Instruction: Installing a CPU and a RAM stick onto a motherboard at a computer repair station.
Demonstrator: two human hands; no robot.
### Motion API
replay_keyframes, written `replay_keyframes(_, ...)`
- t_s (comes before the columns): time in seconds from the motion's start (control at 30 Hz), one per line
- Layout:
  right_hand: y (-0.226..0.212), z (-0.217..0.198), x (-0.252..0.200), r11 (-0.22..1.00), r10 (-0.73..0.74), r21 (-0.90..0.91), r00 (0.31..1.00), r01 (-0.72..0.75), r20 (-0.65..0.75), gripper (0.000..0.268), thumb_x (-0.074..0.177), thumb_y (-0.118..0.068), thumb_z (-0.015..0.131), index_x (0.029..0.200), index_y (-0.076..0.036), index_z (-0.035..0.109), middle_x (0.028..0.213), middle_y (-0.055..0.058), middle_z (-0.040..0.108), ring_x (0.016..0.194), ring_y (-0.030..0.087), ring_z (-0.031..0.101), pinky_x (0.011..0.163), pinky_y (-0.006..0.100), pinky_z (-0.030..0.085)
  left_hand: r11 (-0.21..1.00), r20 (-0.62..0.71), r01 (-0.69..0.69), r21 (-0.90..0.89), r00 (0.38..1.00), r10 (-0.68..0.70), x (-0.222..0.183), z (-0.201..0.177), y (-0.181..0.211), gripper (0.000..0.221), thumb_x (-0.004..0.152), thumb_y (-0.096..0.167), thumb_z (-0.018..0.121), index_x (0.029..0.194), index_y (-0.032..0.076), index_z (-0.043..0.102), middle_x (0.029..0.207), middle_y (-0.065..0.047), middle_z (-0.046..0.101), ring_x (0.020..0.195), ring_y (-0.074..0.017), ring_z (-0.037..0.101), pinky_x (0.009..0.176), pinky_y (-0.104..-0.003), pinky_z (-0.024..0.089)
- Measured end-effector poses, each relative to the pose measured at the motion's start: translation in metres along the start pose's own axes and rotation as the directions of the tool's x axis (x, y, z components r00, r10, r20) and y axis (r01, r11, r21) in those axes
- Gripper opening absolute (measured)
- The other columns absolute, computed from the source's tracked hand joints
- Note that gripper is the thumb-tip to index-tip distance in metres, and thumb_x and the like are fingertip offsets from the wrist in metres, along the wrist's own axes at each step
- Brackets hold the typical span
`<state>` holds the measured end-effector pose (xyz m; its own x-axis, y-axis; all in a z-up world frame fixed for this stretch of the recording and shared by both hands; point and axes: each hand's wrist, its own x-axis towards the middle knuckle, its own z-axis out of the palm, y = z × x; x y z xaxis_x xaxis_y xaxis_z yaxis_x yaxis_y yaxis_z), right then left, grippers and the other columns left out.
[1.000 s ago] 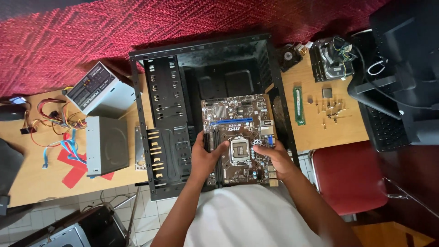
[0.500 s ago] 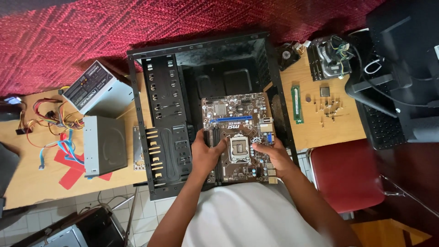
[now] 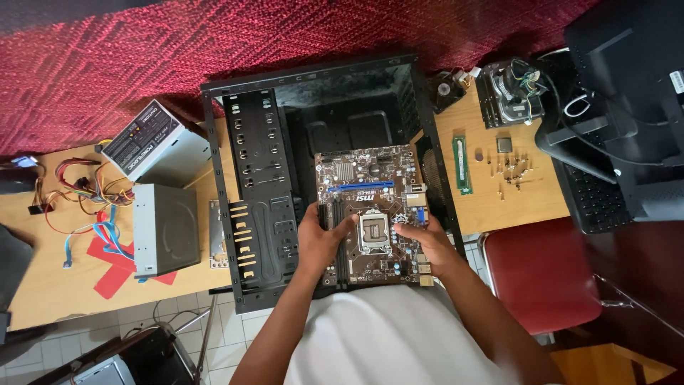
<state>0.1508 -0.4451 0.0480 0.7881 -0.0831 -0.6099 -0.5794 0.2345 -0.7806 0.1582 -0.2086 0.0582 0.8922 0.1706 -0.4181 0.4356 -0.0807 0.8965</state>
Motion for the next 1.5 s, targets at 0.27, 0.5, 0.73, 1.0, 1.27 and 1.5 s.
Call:
replay_keyframes(0.27,0.014,-0.019,0.015,0.999,-0.031,0.027,0.999,0.03,0.027,0.088,0.067,-0.007,0.091,0.143,0.007,0.048,0.131,0.021,0.049,0.121,0.028,0.042,0.108,0.048,0.028,0.986,0.066,0.005,-0.165,0.998,0.006,-0.015,-0.006,0.022,0.065,0.078,0.032,0.094,0.12,-0.004,0.06,0.093,-0.021,0.07,0.087,-0.0256,0.066,0.076,-0.044,0.056)
replay_keyframes(0.5,0.032,-0.031,0.038,0.997,-0.072,-0.001,0.984,0.073,0.166,0.033,0.076,-0.01,0.088,0.106,-0.005,0.075,0.094,0.007,0.069,0.083,0.017,0.061,0.078,0.033,0.045,0.91,0.118,0.052,-0.411,0.993,-0.003,-0.008,-0.005,0.01,0.059,0.078,-0.001,0.086,0.129,0.005,0.055,0.09,-0.004,0.061,0.081,-0.0158,0.062,0.072,-0.031,0.054)
replay_keyframes(0.73,-0.119,-0.045,0.036,0.953,-0.252,-0.151,0.964,0.263,0.088,0.04,0.094,-0.043,0.074,0.112,-0.009,0.063,0.093,0.016,0.072,0.07,0.027,0.072,0.061,0.04,0.062,0.864,0.119,0.069,-0.498,0.993,-0.01,0.008,-0.009,-0.025,0.064,0.075,-0.008,0.086,0.13,0.005,0.057,0.095,-0.012,0.071,0.08,-0.0194,0.066,0.071,-0.036,0.058)
replay_keyframes(1.0,-0.033,-0.237,0.264,-0.016,-0.553,-0.979,0.814,0.204,0.179,0.029,0.09,-0.022,0.073,0.119,-0.027,0.075,0.101,0.007,0.077,0.094,0.036,0.074,0.076,0.049,0.063,0.875,0.108,0.08,-0.478,0.994,-0.032,0.018,-0.01,-0.04,0.1,0.073,-0.001,0.088,0.154,-0.004,0.029,0.128,-0.025,0.068,0.109,-0.0252,0.064,0.093,-0.044,0.055)
replay_keyframes(1.27,0.018,-0.248,0.269,-0.357,-0.628,-0.934,0.738,0.008,0.246,0.026,0.102,-0.031,0.055,0.116,-0.044,0.073,0.112,-0.018,0.074,0.129,0.018,0.059,0.106,0.048,0.035,0.879,0.077,0.028,-0.475,0.997,0.01,0.019,-0.01,-0.054,0.074,0.071,-0.006,0.089,0.137,0.005,0.059,0.119,-0.018,0.075,0.111,-0.0296,0.068,0.097,-0.051,0.055)
replay_keyframes(1.5,0.02,-0.241,0.279,-0.223,-0.555,-0.975,0.823,-0.003,0.124,0.028,0.104,-0.039,0.045,0.119,-0.038,0.069,0.108,-0.006,0.068,0.123,0.021,0.059,0.105,0.045,0.032,0.913,0.096,0.087,-0.399,0.994,-0.053,-0.002,0.005,0.006,0.109,0.073,0.011,0.093,0.159,0.003,0.026,0.155,-0.027,0.035,0.145,-0.0451,0.021,0.115,-0.07,0.016)
